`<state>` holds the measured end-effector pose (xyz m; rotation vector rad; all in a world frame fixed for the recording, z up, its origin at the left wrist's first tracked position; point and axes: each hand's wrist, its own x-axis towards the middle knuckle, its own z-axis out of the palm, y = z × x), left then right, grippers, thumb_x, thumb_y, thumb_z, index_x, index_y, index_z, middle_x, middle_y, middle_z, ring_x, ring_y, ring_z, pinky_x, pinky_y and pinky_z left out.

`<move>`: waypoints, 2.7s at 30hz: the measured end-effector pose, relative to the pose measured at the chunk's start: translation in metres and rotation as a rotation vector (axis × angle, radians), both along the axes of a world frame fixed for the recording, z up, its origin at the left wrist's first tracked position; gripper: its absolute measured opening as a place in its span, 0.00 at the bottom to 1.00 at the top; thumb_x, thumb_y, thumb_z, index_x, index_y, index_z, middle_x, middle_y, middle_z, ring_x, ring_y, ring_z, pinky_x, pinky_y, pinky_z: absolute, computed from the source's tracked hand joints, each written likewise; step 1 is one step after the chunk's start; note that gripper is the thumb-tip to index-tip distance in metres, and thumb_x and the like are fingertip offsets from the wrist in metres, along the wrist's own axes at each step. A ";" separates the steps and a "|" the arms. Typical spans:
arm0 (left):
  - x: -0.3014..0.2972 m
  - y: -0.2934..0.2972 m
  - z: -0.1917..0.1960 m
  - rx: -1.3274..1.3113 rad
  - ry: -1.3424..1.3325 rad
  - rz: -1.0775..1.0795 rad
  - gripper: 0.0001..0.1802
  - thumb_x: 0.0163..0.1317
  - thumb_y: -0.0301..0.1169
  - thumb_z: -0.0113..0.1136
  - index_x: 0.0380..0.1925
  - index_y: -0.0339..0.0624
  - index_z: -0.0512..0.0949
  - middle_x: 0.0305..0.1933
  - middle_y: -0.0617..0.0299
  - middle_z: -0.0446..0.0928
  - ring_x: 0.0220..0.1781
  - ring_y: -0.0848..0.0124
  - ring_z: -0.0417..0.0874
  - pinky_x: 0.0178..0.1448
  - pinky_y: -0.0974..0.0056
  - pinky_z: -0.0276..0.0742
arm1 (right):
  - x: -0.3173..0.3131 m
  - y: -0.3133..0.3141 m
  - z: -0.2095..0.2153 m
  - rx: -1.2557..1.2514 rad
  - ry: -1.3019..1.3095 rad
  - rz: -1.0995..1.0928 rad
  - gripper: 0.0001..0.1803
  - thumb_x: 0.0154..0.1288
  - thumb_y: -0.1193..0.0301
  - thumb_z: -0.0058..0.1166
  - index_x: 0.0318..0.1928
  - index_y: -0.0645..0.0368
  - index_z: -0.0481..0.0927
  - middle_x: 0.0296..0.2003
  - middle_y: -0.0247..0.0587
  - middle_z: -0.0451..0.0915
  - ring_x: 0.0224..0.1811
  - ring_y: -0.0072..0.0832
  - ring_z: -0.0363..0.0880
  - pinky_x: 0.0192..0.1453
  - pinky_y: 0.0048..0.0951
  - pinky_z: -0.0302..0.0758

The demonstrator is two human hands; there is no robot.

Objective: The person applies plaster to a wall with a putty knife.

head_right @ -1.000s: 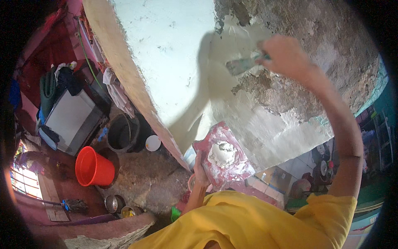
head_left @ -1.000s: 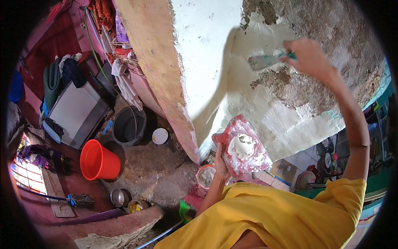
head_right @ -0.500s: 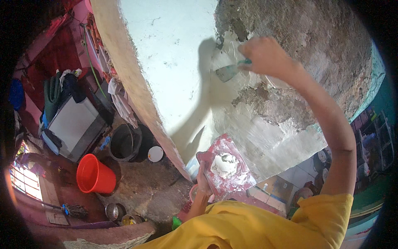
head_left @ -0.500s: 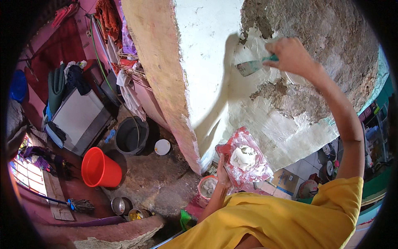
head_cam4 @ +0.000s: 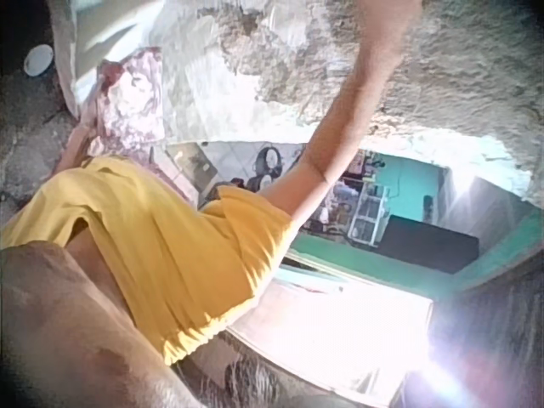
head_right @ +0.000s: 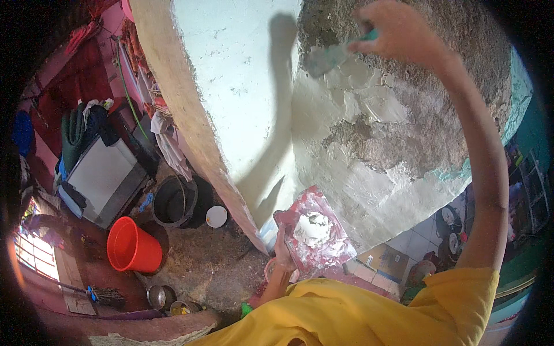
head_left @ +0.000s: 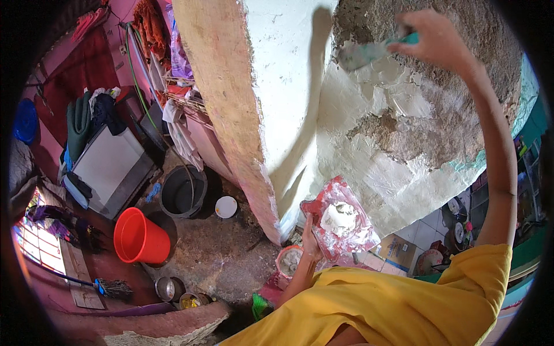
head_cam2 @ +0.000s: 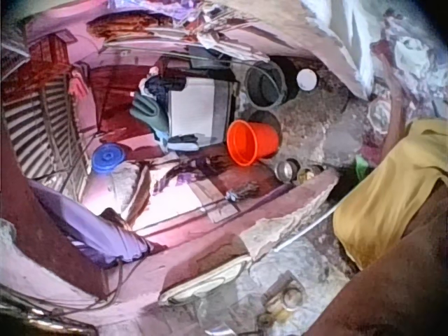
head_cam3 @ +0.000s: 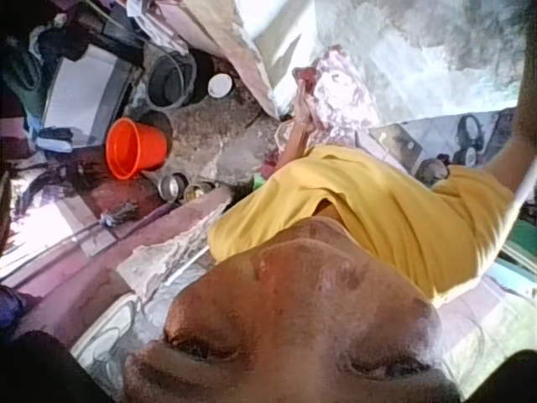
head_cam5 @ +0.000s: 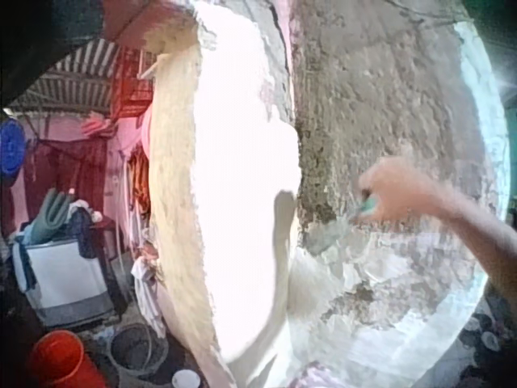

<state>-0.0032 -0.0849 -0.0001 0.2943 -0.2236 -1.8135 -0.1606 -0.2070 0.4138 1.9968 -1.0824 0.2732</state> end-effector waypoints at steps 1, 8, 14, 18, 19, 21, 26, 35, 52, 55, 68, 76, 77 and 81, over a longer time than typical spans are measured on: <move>0.001 0.000 -0.001 0.003 0.014 0.001 0.27 0.63 0.48 0.37 0.55 0.42 0.61 0.54 0.54 0.67 0.54 0.59 0.71 0.56 0.52 0.68 | 0.006 -0.006 -0.011 0.036 0.034 0.033 0.21 0.45 0.53 0.57 0.28 0.59 0.74 0.26 0.45 0.75 0.32 0.39 0.74 0.37 0.38 0.71; -0.003 0.004 0.006 -0.013 0.005 0.007 0.27 0.63 0.48 0.37 0.55 0.41 0.61 0.54 0.54 0.68 0.53 0.60 0.71 0.56 0.54 0.68 | 0.017 -0.030 -0.040 -0.012 0.124 0.121 0.19 0.46 0.55 0.58 0.25 0.58 0.73 0.22 0.43 0.75 0.30 0.40 0.76 0.34 0.39 0.70; 0.000 0.009 0.004 0.007 -0.001 0.016 0.28 0.63 0.49 0.38 0.56 0.41 0.61 0.55 0.55 0.67 0.54 0.60 0.70 0.56 0.54 0.67 | -0.003 -0.013 0.007 -0.053 0.062 -0.068 0.20 0.46 0.53 0.58 0.27 0.58 0.75 0.22 0.43 0.75 0.27 0.37 0.75 0.33 0.37 0.70; -0.001 0.007 -0.003 0.069 -0.015 0.037 0.28 0.62 0.49 0.39 0.55 0.41 0.61 0.55 0.55 0.67 0.54 0.60 0.70 0.56 0.54 0.67 | -0.016 0.015 0.020 -0.169 0.072 0.059 0.19 0.47 0.55 0.57 0.28 0.60 0.76 0.20 0.45 0.74 0.26 0.38 0.75 0.30 0.36 0.70; -0.002 0.007 0.001 0.051 -0.026 0.044 0.28 0.62 0.49 0.40 0.55 0.42 0.62 0.54 0.55 0.67 0.54 0.60 0.70 0.56 0.54 0.67 | -0.025 0.011 0.010 -0.185 0.037 0.119 0.20 0.48 0.54 0.57 0.31 0.58 0.76 0.20 0.41 0.74 0.25 0.35 0.75 0.31 0.35 0.70; -0.002 0.006 -0.004 0.074 -0.001 0.042 0.28 0.62 0.50 0.40 0.55 0.41 0.62 0.54 0.56 0.67 0.54 0.61 0.70 0.56 0.55 0.67 | -0.019 0.013 -0.006 -0.042 0.038 0.037 0.21 0.49 0.53 0.58 0.36 0.56 0.76 0.20 0.38 0.74 0.25 0.33 0.75 0.32 0.34 0.71; -0.003 0.003 0.002 0.095 0.008 0.054 0.24 0.62 0.46 0.41 0.53 0.42 0.63 0.52 0.57 0.68 0.52 0.62 0.71 0.55 0.56 0.68 | -0.019 -0.004 -0.051 -0.098 -0.007 0.053 0.18 0.52 0.55 0.54 0.33 0.57 0.75 0.25 0.43 0.76 0.30 0.39 0.76 0.34 0.38 0.72; 0.000 -0.006 -0.024 0.149 -0.051 0.141 0.23 0.62 0.46 0.43 0.50 0.42 0.66 0.50 0.59 0.70 0.50 0.65 0.72 0.53 0.58 0.69 | -0.069 0.042 -0.047 -0.225 -0.071 -0.009 0.22 0.53 0.55 0.56 0.46 0.51 0.76 0.23 0.38 0.79 0.18 0.27 0.77 0.22 0.24 0.72; 0.004 -0.007 -0.017 0.226 -0.109 0.184 0.24 0.61 0.44 0.45 0.53 0.42 0.64 0.51 0.59 0.69 0.51 0.64 0.71 0.55 0.59 0.68 | -0.095 0.070 -0.097 -0.077 -0.391 -0.076 0.16 0.52 0.60 0.59 0.34 0.58 0.77 0.19 0.40 0.78 0.18 0.27 0.77 0.21 0.27 0.72; 0.004 -0.006 -0.016 0.163 -0.086 0.162 0.23 0.61 0.44 0.45 0.52 0.42 0.65 0.50 0.59 0.70 0.51 0.64 0.72 0.54 0.58 0.69 | -0.103 0.074 -0.107 -0.148 -0.374 0.029 0.16 0.50 0.60 0.60 0.33 0.58 0.78 0.18 0.39 0.77 0.18 0.27 0.77 0.22 0.27 0.73; 0.000 -0.002 -0.004 0.187 -0.113 0.125 0.21 0.62 0.45 0.44 0.49 0.42 0.67 0.49 0.60 0.71 0.48 0.67 0.73 0.51 0.59 0.71 | -0.070 0.025 -0.101 0.000 -0.261 0.011 0.14 0.54 0.57 0.54 0.36 0.51 0.77 0.18 0.38 0.76 0.17 0.31 0.75 0.21 0.31 0.69; 0.000 -0.002 -0.005 0.150 -0.095 0.143 0.23 0.62 0.46 0.42 0.51 0.41 0.66 0.50 0.58 0.70 0.50 0.65 0.72 0.52 0.58 0.70 | -0.071 0.058 -0.070 -0.020 -0.319 -0.034 0.15 0.50 0.59 0.59 0.35 0.53 0.77 0.19 0.36 0.77 0.18 0.27 0.76 0.23 0.27 0.72; 0.000 -0.002 -0.002 0.149 -0.100 0.130 0.24 0.62 0.46 0.42 0.51 0.41 0.66 0.50 0.58 0.70 0.51 0.64 0.72 0.53 0.58 0.70 | -0.068 0.049 -0.079 -0.158 -0.244 0.195 0.15 0.51 0.58 0.58 0.35 0.53 0.76 0.17 0.35 0.75 0.18 0.27 0.76 0.22 0.28 0.70; 0.000 -0.004 0.003 0.124 -0.043 0.055 0.22 0.61 0.44 0.46 0.51 0.43 0.66 0.50 0.60 0.70 0.51 0.65 0.71 0.55 0.58 0.67 | -0.045 0.025 -0.093 0.086 -0.131 0.013 0.16 0.54 0.56 0.54 0.35 0.54 0.75 0.16 0.36 0.75 0.20 0.30 0.76 0.22 0.32 0.70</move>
